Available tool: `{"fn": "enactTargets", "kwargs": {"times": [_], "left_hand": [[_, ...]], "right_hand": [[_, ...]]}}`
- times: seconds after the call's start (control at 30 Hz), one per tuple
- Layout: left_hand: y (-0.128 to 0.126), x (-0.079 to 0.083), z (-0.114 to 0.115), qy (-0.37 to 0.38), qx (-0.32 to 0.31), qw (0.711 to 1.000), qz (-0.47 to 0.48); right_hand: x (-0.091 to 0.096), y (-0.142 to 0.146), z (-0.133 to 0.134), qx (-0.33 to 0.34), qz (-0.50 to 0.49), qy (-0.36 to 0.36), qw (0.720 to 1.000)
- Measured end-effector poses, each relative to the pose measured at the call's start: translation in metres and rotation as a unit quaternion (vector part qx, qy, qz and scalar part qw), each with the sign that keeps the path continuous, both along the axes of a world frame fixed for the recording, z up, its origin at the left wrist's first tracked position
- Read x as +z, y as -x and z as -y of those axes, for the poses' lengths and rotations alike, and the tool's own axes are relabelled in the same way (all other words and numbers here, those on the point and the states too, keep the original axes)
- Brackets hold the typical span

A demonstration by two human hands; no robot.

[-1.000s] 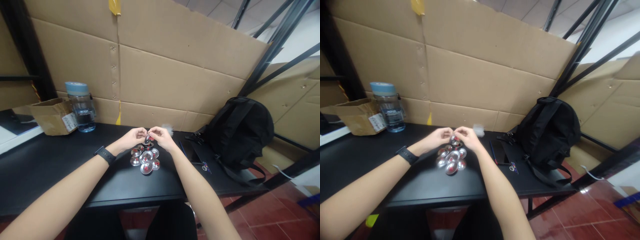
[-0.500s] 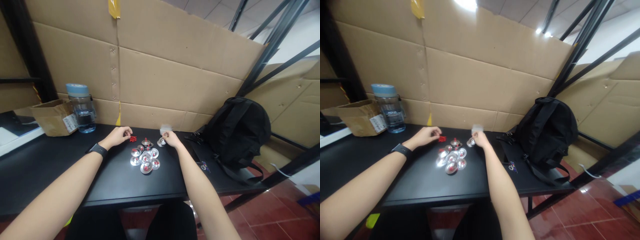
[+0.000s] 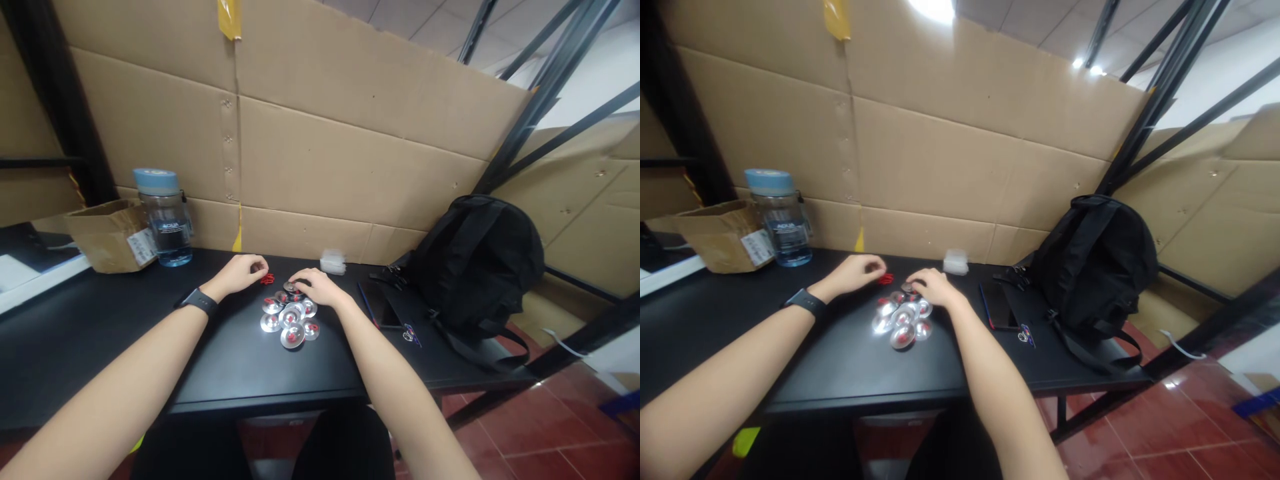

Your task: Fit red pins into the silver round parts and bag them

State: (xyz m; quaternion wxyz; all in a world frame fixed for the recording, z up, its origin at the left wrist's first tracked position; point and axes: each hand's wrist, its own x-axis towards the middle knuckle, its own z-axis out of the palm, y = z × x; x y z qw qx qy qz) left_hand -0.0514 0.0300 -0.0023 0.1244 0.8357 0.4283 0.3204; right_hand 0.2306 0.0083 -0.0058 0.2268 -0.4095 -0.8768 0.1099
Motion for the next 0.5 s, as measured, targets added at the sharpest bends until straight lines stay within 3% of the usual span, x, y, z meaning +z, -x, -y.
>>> {"fn": "enactTargets", "kwargs": {"times": [0.13,0.3,0.4,0.5], "left_hand": [[-0.01,0.006,0.008,0.007,-0.022,1.0,-0.004],[-0.022,0.008,0.016,0.011,-0.043,0.999,-0.016],[-0.03,0.006,0.018,0.006,-0.049,0.999,-0.012],[-0.037,0.005,0.021,-0.001,-0.047,0.999,0.023]], "right_hand": [[-0.005,0.015,0.003,-0.033,0.016,-0.017,0.999],[-0.001,0.011,0.002,-0.022,-0.126,-0.039,0.991],[0.0,0.012,0.002,-0.02,-0.222,0.01,0.975],[-0.003,0.017,0.004,0.025,-0.304,0.097,0.947]]}}
